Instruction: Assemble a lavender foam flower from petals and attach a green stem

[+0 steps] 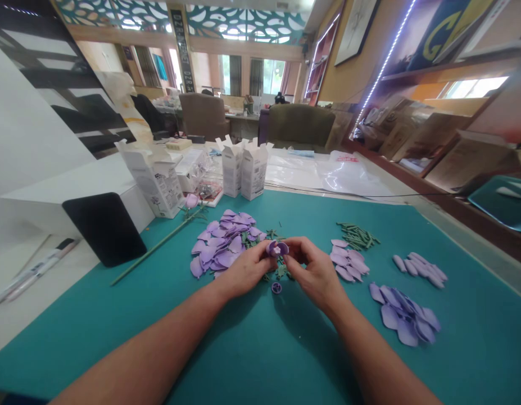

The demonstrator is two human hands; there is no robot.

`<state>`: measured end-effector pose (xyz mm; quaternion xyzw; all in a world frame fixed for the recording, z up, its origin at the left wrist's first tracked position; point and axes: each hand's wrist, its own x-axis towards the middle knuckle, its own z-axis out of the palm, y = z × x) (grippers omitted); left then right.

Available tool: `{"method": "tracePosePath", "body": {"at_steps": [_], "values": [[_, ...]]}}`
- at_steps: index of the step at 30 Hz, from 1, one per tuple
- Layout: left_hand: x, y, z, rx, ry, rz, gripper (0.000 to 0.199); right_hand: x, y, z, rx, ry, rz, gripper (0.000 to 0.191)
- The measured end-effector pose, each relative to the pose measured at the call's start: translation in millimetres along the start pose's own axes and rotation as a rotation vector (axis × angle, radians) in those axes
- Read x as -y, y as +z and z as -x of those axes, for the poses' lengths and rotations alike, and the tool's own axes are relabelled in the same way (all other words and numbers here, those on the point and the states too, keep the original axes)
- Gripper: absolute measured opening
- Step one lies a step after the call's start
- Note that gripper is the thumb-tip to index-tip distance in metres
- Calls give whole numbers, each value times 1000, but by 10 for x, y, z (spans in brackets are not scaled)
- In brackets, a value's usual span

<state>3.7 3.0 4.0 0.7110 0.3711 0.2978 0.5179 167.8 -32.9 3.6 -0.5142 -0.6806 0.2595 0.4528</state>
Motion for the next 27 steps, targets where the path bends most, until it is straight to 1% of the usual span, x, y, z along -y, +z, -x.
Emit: {"method": "tracePosePath", "body": {"at_steps": [9, 27], "values": [[13, -4, 3, 8, 14, -40, 15, 11, 11, 0, -5, -22, 24, 20], [1, 4, 0, 0, -4, 9, 19, 22, 22, 1, -12, -15, 22, 19]]}}
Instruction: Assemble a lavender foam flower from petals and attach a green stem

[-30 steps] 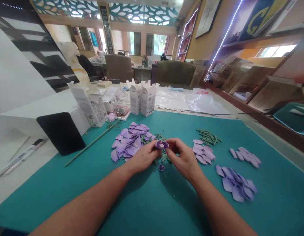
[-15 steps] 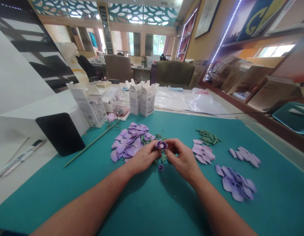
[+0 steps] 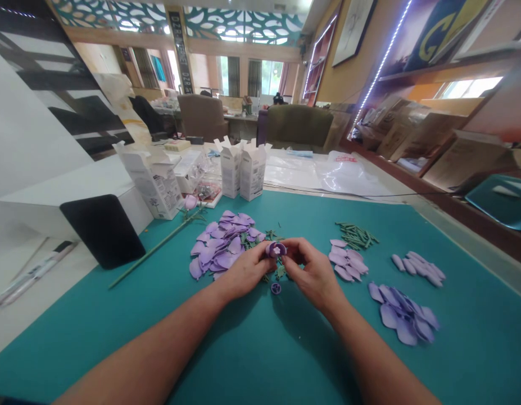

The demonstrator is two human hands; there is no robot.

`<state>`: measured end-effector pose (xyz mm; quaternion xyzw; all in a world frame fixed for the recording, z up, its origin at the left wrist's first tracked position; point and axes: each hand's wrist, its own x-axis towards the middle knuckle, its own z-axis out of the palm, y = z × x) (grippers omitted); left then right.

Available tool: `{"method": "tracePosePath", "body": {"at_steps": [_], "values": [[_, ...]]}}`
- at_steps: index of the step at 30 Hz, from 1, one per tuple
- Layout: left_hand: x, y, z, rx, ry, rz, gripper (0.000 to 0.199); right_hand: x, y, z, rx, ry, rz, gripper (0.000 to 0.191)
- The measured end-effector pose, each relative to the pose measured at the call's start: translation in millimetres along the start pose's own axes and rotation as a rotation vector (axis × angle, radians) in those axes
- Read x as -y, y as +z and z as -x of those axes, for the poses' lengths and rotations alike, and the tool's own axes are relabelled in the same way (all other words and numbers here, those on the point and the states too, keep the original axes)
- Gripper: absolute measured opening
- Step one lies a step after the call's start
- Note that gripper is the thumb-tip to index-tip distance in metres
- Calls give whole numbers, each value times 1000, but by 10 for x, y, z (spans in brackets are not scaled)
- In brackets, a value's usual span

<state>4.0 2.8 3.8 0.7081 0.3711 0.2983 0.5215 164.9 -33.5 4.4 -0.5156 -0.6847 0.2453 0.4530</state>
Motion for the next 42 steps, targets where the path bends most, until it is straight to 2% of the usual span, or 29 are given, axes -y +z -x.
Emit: {"method": "tracePosePath", "body": {"at_steps": [4, 7, 11, 15, 17, 19, 23, 28, 33, 42], "values": [[11, -1, -11, -15, -12, 48, 22, 26, -43, -9, 15, 20, -31, 21], [8, -4, -28, -52, -68, 160, 26, 28, -210, -39, -5, 12, 15, 22], [-3, -16, -57, -88, -116, 286, 37, -79, -667, -41, -113, 82, 255, 17], [-19, -19, -63, -115, -140, 307, 40, -321, -1189, 93, -197, 295, 517, 15], [-21, -19, -59, -118, -141, 303, 41, -451, -1369, 189, -164, 400, 648, 12], [-20, -22, -56, -119, -143, 287, 40, -545, -1463, 277, -70, 481, 741, 15], [-24, -34, -58, -136, -157, 267, 44, -576, -1450, 375, 135, 588, 909, 32], [-39, -49, -59, -142, -172, 247, 49, -521, -1349, 388, 359, 666, 1041, 35], [-37, -48, -60, -139, -169, 238, 46, -573, -1309, 395, 367, 651, 1090, 25], [-12, -57, -58, -115, -176, 245, 49, -607, -1295, 374, 364, 644, 1109, 28]]}}
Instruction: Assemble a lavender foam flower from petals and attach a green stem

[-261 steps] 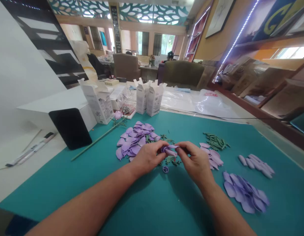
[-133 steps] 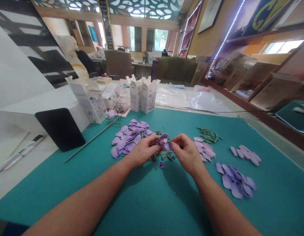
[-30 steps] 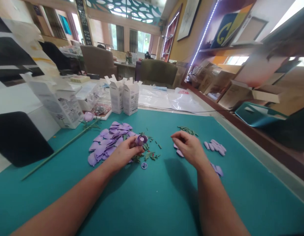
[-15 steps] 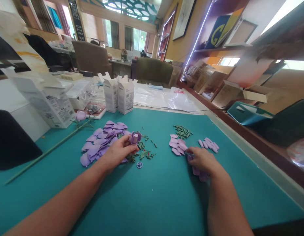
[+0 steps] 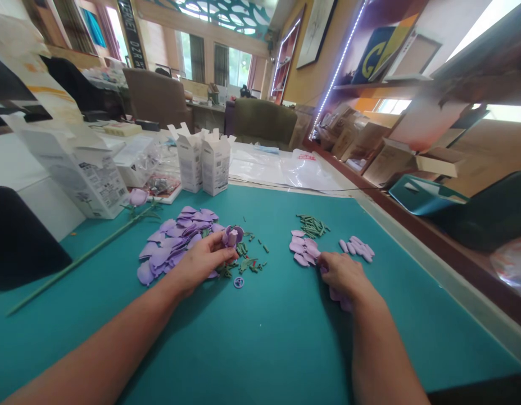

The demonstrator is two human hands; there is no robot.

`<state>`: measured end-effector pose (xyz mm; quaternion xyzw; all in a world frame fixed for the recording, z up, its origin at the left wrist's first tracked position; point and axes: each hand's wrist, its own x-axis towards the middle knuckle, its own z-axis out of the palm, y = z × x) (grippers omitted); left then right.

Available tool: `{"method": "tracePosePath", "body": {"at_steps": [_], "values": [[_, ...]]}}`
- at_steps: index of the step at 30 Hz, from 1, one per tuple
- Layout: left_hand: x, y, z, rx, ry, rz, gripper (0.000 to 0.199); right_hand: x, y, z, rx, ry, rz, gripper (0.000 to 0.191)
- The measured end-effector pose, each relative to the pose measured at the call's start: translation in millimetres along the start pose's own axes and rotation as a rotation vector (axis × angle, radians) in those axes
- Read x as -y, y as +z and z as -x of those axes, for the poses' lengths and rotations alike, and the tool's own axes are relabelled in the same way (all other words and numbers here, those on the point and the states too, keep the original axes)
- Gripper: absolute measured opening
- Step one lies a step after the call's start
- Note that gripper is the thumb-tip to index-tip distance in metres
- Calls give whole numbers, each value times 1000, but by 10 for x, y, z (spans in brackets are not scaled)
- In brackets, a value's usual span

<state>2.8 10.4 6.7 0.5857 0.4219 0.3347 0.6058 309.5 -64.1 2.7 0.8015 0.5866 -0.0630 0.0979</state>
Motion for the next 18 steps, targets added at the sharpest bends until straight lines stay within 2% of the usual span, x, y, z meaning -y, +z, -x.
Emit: {"method": "tracePosePath", "body": {"at_steps": [7, 18], "values": [[-13, 14, 9, -12, 2, 3, 40, -32, 15, 41, 10, -18, 5, 29], [-3, 19, 3, 1, -9, 18, 41, -6, 10, -17, 33, 5, -15, 30]]}}
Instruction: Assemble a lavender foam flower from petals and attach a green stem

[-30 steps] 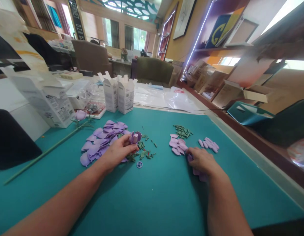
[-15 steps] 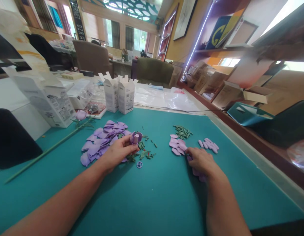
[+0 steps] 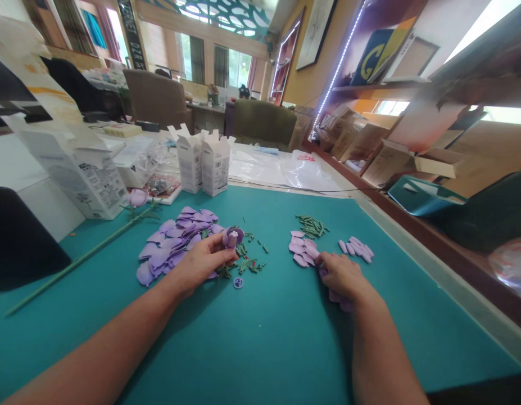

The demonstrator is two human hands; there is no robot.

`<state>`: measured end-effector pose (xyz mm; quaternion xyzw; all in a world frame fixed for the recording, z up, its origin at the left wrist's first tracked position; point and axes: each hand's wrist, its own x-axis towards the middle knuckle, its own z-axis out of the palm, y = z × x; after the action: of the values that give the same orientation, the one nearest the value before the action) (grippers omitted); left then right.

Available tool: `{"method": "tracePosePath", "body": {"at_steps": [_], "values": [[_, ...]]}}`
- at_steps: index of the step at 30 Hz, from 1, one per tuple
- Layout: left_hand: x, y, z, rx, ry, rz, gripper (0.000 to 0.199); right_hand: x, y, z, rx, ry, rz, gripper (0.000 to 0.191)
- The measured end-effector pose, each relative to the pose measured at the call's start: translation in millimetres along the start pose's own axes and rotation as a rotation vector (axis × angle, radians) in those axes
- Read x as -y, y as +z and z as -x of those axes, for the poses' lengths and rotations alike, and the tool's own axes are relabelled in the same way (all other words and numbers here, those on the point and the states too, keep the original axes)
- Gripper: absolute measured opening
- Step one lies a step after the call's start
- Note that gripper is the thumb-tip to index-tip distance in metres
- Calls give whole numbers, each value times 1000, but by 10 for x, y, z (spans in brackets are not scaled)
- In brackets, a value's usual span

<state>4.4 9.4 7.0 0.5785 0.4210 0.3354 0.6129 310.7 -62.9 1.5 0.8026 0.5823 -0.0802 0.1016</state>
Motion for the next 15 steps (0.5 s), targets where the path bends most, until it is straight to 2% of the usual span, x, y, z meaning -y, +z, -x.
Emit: {"method": "tracePosePath", "body": {"at_steps": [15], "values": [[32, -11, -14, 25, 19, -4, 40, 30, -104, 81, -21, -81, -127, 23]]}}
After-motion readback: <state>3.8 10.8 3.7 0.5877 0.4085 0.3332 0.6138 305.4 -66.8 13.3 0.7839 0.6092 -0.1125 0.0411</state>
